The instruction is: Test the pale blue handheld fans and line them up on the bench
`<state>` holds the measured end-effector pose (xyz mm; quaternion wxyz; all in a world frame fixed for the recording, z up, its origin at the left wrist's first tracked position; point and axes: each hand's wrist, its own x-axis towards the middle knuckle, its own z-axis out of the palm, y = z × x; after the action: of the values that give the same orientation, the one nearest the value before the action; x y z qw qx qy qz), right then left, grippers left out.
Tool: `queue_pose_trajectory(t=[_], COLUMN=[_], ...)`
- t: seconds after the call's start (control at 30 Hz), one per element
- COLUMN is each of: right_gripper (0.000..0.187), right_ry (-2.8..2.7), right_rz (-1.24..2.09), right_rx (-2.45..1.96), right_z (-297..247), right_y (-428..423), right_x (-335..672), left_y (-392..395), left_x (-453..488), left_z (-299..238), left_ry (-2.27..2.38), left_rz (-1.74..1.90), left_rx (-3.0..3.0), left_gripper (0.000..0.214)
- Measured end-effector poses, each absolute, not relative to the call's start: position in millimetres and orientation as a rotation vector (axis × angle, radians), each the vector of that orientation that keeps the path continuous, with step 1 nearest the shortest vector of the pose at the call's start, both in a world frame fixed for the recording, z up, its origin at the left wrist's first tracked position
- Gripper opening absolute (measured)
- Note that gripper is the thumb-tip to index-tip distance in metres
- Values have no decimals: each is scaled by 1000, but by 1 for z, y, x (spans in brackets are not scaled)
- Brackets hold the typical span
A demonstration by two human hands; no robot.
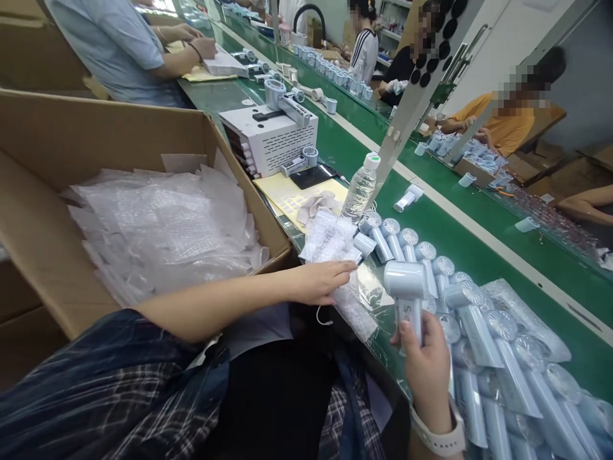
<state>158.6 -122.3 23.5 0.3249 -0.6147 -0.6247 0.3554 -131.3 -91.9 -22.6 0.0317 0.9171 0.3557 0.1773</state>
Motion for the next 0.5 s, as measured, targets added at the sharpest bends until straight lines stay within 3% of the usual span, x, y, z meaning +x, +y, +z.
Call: queue_pose_trajectory(t=[0.1, 0.23, 0.37, 0.5], right_gripper=[52, 50, 51, 50], right_ry=[-1558, -1530, -1500, -1560], right_rz=[1139, 1200, 1209, 1161], right_rx=[-1504, -1510, -1528, -1570], right_z=[7, -6, -9, -11], right_y=[-129, -133, -135, -140], right_x=[151, 155, 163, 170], left_y=[-94, -105, -117, -116], left_x=[-128, -112, -97, -93], left_z=[-31, -43, -48, -36], left_ry=[1222, 1390, 1628, 1571], left_rz=[543, 502, 402, 364], left_rx=[2884, 2969, 2938, 2758], left_gripper=[33, 53, 16, 24])
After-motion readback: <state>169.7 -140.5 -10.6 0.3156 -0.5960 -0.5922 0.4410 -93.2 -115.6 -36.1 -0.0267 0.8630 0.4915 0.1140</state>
